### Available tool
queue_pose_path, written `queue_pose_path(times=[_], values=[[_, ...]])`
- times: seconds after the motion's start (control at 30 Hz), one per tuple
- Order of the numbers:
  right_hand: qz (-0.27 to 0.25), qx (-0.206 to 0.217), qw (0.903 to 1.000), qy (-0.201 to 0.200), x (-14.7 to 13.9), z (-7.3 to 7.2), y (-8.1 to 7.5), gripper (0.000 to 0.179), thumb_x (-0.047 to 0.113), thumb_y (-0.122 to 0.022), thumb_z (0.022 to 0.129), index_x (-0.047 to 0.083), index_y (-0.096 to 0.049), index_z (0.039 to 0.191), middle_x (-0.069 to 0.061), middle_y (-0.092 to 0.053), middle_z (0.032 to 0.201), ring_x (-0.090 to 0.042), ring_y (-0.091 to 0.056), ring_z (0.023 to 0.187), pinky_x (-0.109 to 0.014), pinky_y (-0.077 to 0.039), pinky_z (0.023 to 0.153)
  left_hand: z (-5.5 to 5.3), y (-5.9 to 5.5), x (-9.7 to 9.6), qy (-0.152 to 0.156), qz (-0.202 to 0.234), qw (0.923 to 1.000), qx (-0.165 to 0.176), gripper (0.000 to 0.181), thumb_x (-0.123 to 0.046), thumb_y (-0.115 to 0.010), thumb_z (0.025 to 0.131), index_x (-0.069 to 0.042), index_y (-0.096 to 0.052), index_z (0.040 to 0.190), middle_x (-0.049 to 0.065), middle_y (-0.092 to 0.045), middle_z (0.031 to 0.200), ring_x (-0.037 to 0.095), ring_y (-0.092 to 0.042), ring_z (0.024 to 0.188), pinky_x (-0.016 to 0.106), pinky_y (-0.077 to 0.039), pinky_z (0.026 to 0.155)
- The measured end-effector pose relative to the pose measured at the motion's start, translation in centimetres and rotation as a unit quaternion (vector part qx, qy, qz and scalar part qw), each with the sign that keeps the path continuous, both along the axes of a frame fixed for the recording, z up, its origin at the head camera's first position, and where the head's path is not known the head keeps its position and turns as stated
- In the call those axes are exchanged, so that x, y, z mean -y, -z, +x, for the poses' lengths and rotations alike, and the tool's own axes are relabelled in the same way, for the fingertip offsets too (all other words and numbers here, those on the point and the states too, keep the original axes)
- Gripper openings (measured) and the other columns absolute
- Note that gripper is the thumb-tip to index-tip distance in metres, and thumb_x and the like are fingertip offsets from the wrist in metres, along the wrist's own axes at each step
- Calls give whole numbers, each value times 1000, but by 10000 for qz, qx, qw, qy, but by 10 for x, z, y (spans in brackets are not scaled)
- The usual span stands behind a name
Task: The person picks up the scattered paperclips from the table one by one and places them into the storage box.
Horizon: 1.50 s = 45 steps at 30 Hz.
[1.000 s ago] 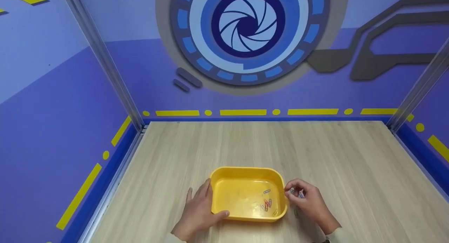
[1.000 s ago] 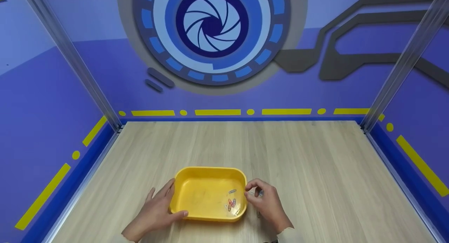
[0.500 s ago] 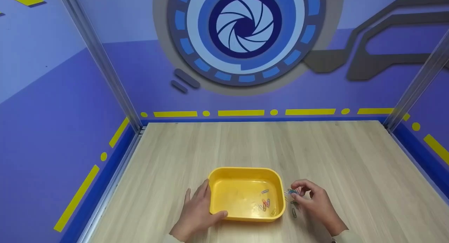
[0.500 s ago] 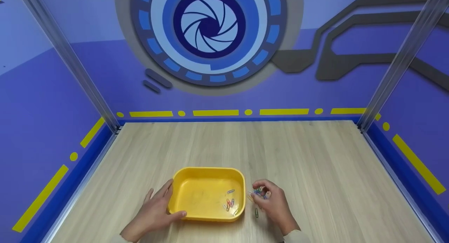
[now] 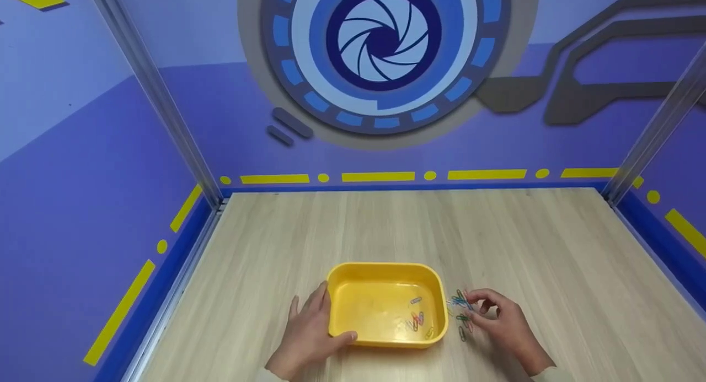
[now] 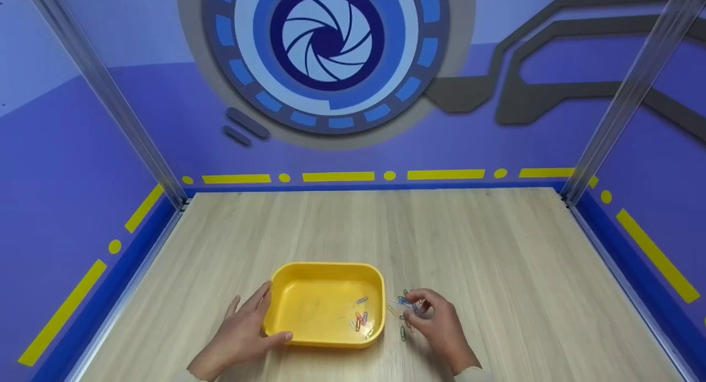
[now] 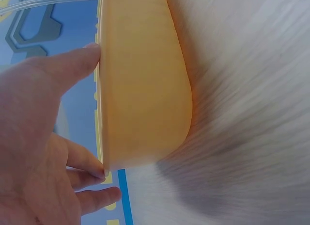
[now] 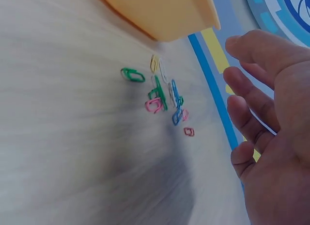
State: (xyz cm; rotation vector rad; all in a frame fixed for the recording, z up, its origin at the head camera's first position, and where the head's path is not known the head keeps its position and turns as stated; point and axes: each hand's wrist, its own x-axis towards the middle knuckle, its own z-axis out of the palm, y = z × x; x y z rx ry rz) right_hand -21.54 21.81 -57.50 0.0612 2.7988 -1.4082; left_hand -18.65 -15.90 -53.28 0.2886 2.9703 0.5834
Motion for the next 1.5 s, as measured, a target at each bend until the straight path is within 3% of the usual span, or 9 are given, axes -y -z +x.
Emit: queue_pose_path(times=[0.37, 0.6, 0.87, 1.2, 1.5], values=[[30, 525, 9983, -233, -4, 2, 10, 30, 20, -75, 73, 22, -65, 102, 5, -63, 99, -11, -50, 84, -19, -42, 70, 1, 2, 1, 0, 2, 10000, -9, 109, -77, -50, 69, -4, -20, 145, 13, -20, 151, 29, -27, 137, 62, -9, 107], [136, 530, 9980, -311, -5, 2, 16, 31, 23, -76, 72, 24, -65, 100, 9, -63, 103, -9, -52, 90, -19, -45, 76, 3, 3, 2, 188, -51, 9991, -366, 103, -67, -56, 73, 2, -23, 143, 15, -23, 150, 30, -31, 134, 63, -14, 105], [530, 679, 9956, -359, -3, -1, 19, 31, 23, -77, 70, 25, -67, 99, 9, -62, 100, -7, -54, 94, -28, -48, 83, 2, 2, 1, 102, -96, 9998, -171, 104, -66, -57, 73, 0, -21, 144, 14, -21, 151, 30, -29, 136, 62, -12, 106], [1140, 797, 9900, -233, -1, -5, 21, 23, 22, -77, 70, 30, -69, 90, 12, -59, 90, -10, -45, 80, -23, -38, 67, 0, 1, 0, 44, -34, 10000, 20, 107, -70, -56, 71, -3, -19, 145, 12, -19, 152, 29, -28, 136, 62, -10, 107], [1146, 817, 9899, -179, 1, -4, 22, 15, 14, -75, 71, 25, -66, 78, 8, -57, 83, -12, -45, 81, -24, -38, 66, 1, 0, 1, 126, -4, 9999, -113, 105, -69, -56, 72, -1, -21, 144, 14, -20, 151, 30, -31, 134, 63, -12, 106]])
